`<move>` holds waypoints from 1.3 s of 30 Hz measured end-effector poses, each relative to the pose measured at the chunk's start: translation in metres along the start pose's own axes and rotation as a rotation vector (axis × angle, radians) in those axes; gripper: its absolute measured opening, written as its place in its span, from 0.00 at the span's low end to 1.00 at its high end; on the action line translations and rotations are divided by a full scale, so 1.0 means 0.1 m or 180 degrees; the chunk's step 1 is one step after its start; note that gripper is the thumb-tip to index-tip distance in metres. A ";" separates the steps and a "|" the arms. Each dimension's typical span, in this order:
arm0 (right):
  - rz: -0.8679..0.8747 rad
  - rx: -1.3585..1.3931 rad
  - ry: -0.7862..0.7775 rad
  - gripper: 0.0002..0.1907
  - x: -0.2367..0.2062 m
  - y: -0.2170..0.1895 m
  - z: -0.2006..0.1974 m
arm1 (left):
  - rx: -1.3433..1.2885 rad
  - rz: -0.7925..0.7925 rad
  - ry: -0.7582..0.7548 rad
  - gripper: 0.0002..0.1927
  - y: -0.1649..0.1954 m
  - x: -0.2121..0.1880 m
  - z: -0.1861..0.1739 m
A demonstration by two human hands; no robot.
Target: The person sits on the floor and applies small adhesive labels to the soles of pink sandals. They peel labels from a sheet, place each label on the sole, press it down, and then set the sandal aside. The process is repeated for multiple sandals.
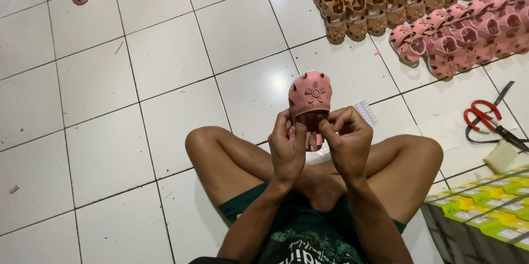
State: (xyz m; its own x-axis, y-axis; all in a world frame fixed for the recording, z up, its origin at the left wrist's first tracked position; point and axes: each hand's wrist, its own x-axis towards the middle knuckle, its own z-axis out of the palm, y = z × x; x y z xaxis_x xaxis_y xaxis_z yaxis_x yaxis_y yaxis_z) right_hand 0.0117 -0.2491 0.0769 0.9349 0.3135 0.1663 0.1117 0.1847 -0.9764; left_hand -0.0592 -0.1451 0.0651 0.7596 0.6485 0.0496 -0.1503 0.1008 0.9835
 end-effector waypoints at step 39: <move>-0.0830 -0.1369 -0.0655 0.15 0.02 -0.32 -0.08 | 0.0233 0.0407 -0.0261 0.14 0.02 0.10 -0.08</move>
State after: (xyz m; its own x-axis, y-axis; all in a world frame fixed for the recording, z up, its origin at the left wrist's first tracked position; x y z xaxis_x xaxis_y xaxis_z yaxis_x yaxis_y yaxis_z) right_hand 0.0132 -0.2620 0.1071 0.7774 0.4920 0.3919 0.4992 -0.1035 -0.8603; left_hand -0.0569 -0.1327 0.0667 0.7868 0.5884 0.1862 -0.2048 -0.0357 0.9781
